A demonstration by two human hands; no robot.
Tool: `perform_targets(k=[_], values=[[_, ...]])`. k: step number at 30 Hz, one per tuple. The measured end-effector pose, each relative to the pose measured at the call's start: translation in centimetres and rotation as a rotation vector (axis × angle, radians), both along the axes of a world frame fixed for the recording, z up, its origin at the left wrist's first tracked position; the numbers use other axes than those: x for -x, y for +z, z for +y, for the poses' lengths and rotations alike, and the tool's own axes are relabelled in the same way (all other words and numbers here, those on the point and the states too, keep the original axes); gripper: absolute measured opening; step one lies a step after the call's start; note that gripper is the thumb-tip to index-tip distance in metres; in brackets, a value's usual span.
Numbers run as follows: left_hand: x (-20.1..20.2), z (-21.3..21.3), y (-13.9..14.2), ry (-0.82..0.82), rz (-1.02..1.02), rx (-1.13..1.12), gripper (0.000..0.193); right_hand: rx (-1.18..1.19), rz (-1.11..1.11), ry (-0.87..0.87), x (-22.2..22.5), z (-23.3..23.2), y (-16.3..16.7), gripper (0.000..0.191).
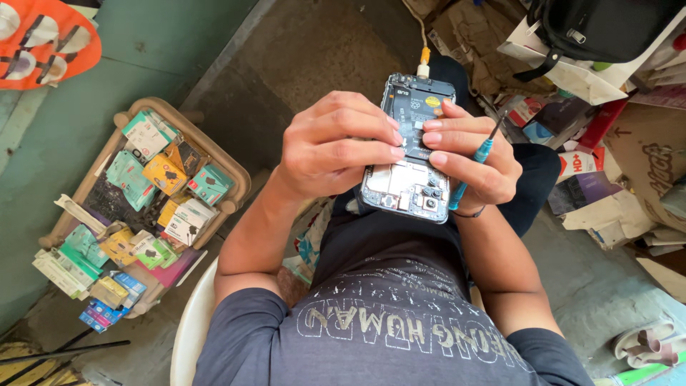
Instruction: The person uses a small screwdriver to pry open a smartphone, removes the back cover, and repeatedly disconnects and reconnects the battery connector. The phone is held in one hand while the other hand manipulates the tool and battery tab. The device is opened and closed multiple times during the clip.
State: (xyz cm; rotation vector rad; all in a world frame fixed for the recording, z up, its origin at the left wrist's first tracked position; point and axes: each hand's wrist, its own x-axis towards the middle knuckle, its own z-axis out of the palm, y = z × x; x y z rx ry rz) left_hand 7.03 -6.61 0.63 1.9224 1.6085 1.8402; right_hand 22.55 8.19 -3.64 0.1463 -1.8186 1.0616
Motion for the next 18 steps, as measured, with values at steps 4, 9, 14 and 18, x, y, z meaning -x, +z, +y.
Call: perform_targets(k=[4,9,14,18], values=[[0.07,0.16,0.2,-0.028,-0.007,0.012,0.02,0.01,-0.011,0.006,-0.02,-0.05,-0.01,0.009],[0.0,0.11,0.35,-0.034,-0.007,0.039,0.019,0.004,-0.019,0.0,0.03,-0.13,-0.14,0.009],[-0.08,0.03,0.1,-0.018,0.022,0.044,0.02,0.002,-0.006,-0.002,0.12,-0.18,-0.3,0.01],[-0.33,0.01,-0.37,-0.021,-0.089,0.041,0.023,0.013,0.001,-0.009,0.11,-0.16,-0.38,0.01]])
